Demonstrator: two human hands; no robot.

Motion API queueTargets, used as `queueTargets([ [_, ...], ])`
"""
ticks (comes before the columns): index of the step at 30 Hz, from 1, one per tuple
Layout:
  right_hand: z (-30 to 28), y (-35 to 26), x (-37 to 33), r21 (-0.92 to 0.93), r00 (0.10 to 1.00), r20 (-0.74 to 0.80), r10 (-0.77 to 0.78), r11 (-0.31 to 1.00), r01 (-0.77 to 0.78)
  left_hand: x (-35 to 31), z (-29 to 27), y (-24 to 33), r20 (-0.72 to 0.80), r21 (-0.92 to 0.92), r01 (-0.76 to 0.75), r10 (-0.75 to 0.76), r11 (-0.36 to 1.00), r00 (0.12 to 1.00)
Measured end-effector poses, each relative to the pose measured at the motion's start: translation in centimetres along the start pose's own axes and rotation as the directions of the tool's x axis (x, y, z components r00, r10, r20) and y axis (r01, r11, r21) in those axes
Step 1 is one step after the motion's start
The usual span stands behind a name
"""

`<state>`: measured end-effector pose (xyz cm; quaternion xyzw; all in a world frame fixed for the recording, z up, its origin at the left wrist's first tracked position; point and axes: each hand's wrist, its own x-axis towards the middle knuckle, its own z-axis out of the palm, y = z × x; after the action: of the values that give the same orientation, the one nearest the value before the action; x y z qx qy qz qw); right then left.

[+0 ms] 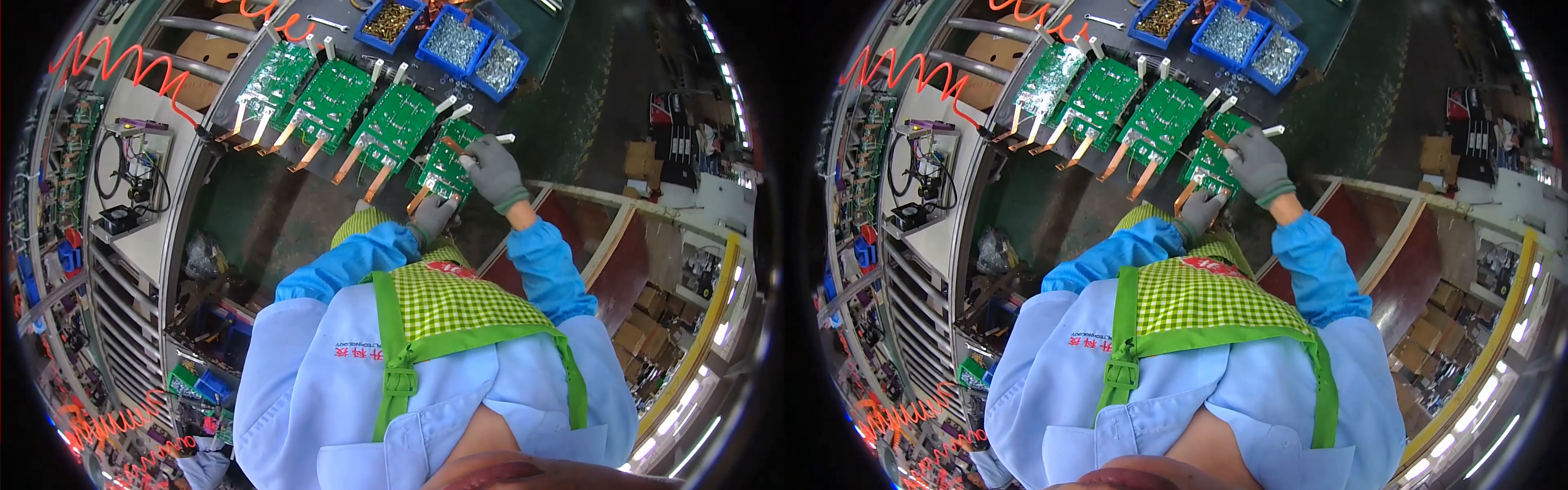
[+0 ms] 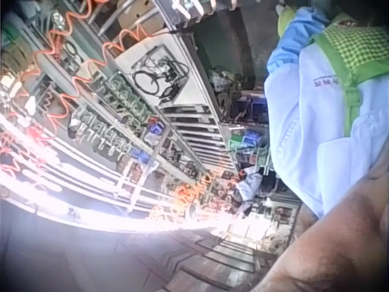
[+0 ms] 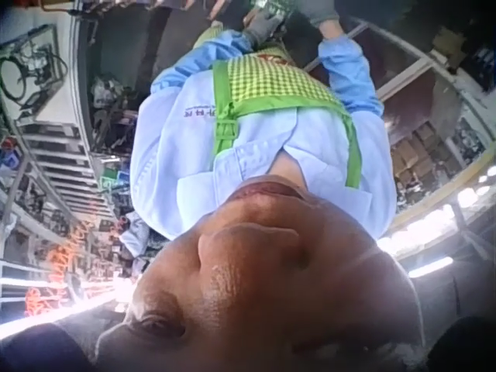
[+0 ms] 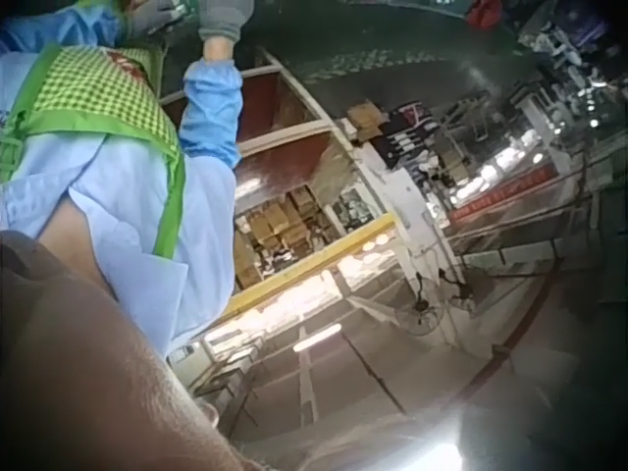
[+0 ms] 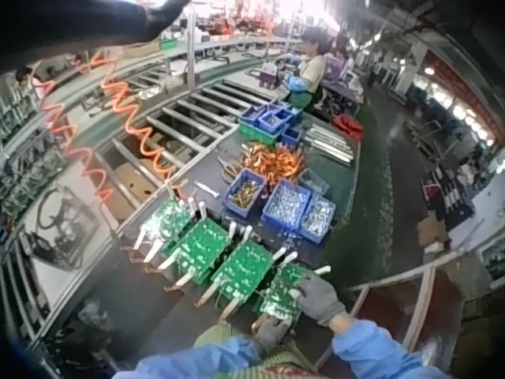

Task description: Assembling electronic components and copper strips onto circuit boards on a factory line.

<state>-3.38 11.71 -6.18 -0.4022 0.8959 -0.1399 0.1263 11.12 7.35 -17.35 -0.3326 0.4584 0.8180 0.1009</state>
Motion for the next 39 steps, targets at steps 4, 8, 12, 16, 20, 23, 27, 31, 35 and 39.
queueTargets([
  [4,-8.2,1.0,3.4,0.165,0.941,-0.255,-0.223,0.949,0.270,-0.7,-0.7,0.2,-0.002,-0.143,-0.026,0.026,0.989,1.000],
  [8,-9.7,7.3,11.8,0.038,0.926,-0.306,-0.221,0.969,0.244,-0.8,-2.6,1.0,0.006,0.134,-0.065,0.065,0.989,0.998],
  [12,-6.7,14.6,20.9,-0.074,0.959,-0.166,-0.231,0.972,0.222,-0.6,-1.6,2.3,-0.001,0.111,0.026,-0.026,0.994,1.000],
  [16,-3.0,16.7,28.8,-0.210,0.972,-0.018,-0.236,0.951,0.227,-1.2,-1.1,1.4,-0.012,-0.105,0.097,-0.099,0.990,0.995],
  [20,-1.7,16.1,35.0,-0.257,0.955,-0.027,-0.295,0.925,0.279,-1.5,-1.4,0.4,-0.004,-0.166,0.109,-0.111,0.980,0.994],
  [23,-1.3,17.0,37.5,-0.342,0.959,-0.107,-0.263,0.915,0.213,-1.3,-1.5,1.2,-0.037,-0.099,0.195,-0.199,0.976,0.979],
  [27,1.4,17.0,35.9,-0.196,0.922,-0.091,-0.376,0.915,0.353,-1.5,-0.6,1.6,-0.056,-0.261,0.189,-0.210,0.947,0.976],
  [31,2.6,17.2,32.2,-0.397,0.882,0.278,-0.379,0.791,0.465,-1.5,-1.8,1.7,-0.059,-0.154,0.209,-0.220,0.966,0.974],
  [35,6.0,17.4,33.6,-0.502,0.938,0.287,-0.195,0.803,0.321,-1.1,-1.2,2.3,-0.029,-0.234,0.221,-0.234,0.947,0.972],
  [39,4.4,15.9,32.6,-0.409,0.924,0.344,-0.164,0.860,0.305,-1.0,-1.1,3.0,-0.034,-0.229,0.229,-0.243,0.946,0.970],
])
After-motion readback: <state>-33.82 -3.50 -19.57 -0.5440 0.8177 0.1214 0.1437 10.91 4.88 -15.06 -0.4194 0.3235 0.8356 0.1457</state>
